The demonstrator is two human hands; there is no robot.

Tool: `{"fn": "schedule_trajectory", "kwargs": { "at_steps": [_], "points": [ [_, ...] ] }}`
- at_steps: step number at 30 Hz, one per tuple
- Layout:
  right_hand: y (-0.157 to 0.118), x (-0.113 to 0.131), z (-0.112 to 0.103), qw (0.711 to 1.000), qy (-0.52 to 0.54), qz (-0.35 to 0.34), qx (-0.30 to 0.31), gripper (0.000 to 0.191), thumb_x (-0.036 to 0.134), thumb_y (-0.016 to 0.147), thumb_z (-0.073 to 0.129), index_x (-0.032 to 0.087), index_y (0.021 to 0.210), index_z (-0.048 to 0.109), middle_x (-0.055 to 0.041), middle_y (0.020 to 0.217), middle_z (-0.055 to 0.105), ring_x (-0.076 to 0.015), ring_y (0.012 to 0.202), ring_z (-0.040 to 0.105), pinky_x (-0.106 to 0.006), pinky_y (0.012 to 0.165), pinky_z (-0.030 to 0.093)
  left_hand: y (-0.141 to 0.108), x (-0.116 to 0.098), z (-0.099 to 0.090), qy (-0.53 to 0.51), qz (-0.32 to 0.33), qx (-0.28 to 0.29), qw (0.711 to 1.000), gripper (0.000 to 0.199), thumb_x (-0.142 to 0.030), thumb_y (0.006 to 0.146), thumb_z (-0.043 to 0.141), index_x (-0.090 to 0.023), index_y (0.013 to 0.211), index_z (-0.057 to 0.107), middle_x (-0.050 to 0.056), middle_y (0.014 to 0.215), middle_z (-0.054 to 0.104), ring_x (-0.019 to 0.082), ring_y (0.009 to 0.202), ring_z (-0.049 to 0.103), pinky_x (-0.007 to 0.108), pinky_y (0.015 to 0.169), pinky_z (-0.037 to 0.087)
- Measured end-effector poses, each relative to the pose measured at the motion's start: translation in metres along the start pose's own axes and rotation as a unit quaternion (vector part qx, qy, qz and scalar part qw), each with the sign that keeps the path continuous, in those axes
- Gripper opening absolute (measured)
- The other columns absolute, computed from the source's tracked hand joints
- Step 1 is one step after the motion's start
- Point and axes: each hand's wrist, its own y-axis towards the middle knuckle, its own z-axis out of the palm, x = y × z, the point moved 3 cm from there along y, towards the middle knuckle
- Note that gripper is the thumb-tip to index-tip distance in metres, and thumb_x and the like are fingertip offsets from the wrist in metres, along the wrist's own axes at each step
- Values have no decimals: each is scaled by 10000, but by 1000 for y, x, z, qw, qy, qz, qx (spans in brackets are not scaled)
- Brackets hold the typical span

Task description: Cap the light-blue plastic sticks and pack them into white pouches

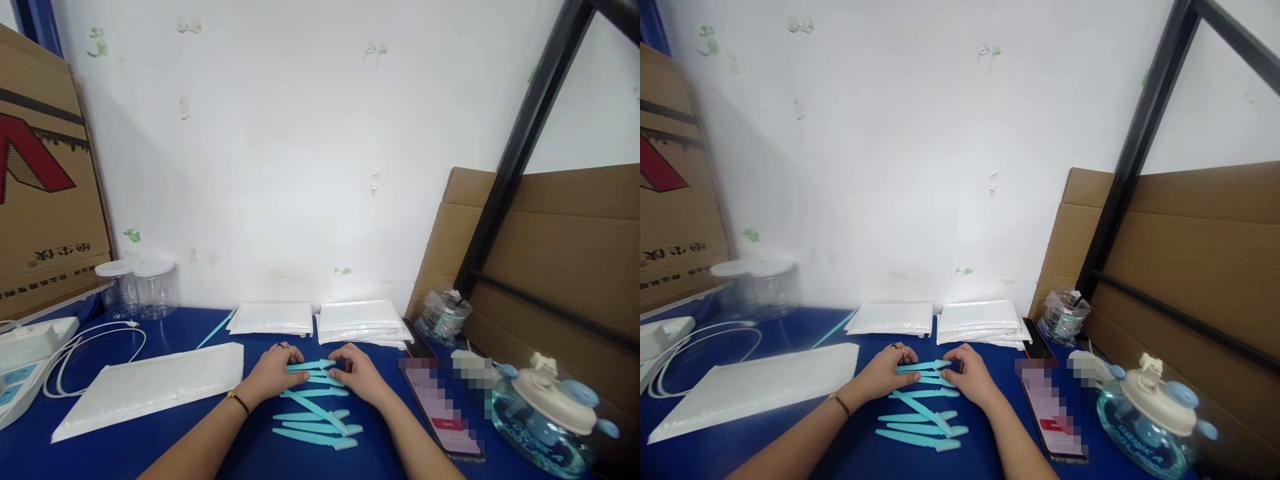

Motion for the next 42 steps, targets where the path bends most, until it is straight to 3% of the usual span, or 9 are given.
{"fn": "schedule_trajectory", "kwargs": {
  "at_steps": [3,5,10,18,27,32,35,37,42],
  "points": [
    [-3,8,-5,1000,-8,-25,15,451,444,767,627,223,1159,598,-90,1160,556,-237,1035,526,-354,890,429,-5,-9,-1,2,27,44,999,698,-666,669,577,-251,1228,522,88,1244,526,297,1167,436,400,969,329],
    [-7,15,-4,996,-17,-23,82,701,525,735,636,238,1341,433,-111,1400,389,-283,1292,318,-421,1055,276,-10,-18,2,16,67,95,993,912,-676,596,634,-254,1361,376,112,1372,416,337,1263,329,462,1035,248],
    [-30,37,6,954,-94,-33,284,1150,522,532,772,247,1458,148,-104,1527,144,-332,1387,74,-489,1118,27,-31,-43,9,80,115,119,983,1066,-597,476,734,-243,1389,313,132,1359,401,366,1237,334,506,1034,250],
    [-73,77,11,937,-289,-101,171,348,158,699,532,158,1045,574,-113,1078,550,-266,970,521,-365,807,449,-66,-74,23,195,112,101,969,327,-211,723,524,-134,1039,558,162,1046,573,308,964,538,424,825,459],
    [-70,78,25,897,-380,-124,191,352,157,653,604,109,1002,602,-159,969,651,-295,844,603,-373,716,466,-70,-88,47,163,59,55,983,303,-227,702,553,-118,983,581,177,1036,598,324,972,545,434,861,423],
    [-64,121,-13,888,-410,-139,157,316,94,628,673,123,942,660,-154,923,678,-311,860,617,-388,760,451,-74,-91,46,98,39,12,994,289,-241,812,462,-135,1076,517,132,1002,632,263,897,594,349,777,440],
    [-63,167,-58,927,-303,-193,105,628,360,607,768,183,1176,570,-112,1139,615,-311,1038,558,-408,897,405,-75,-98,39,-64,82,-61,993,218,-331,874,409,-175,990,506,66,939,628,205,843,587,289,731,440],
    [-64,190,-79,959,-191,-203,49,522,462,814,574,239,1278,484,-65,1251,552,-241,1106,529,-342,909,412,-76,-102,36,-173,101,-117,973,234,-378,892,380,-183,946,497,41,891,611,183,806,567,281,729,437],
    [-67,196,-51,973,-109,-204,21,358,388,946,378,216,1199,564,-62,1176,600,-203,1081,546,-304,921,410,-79,-98,48,-283,80,-122,948,224,-375,852,427,-178,939,491,24,787,601,163,690,540,277,641,431]
  ]
}}
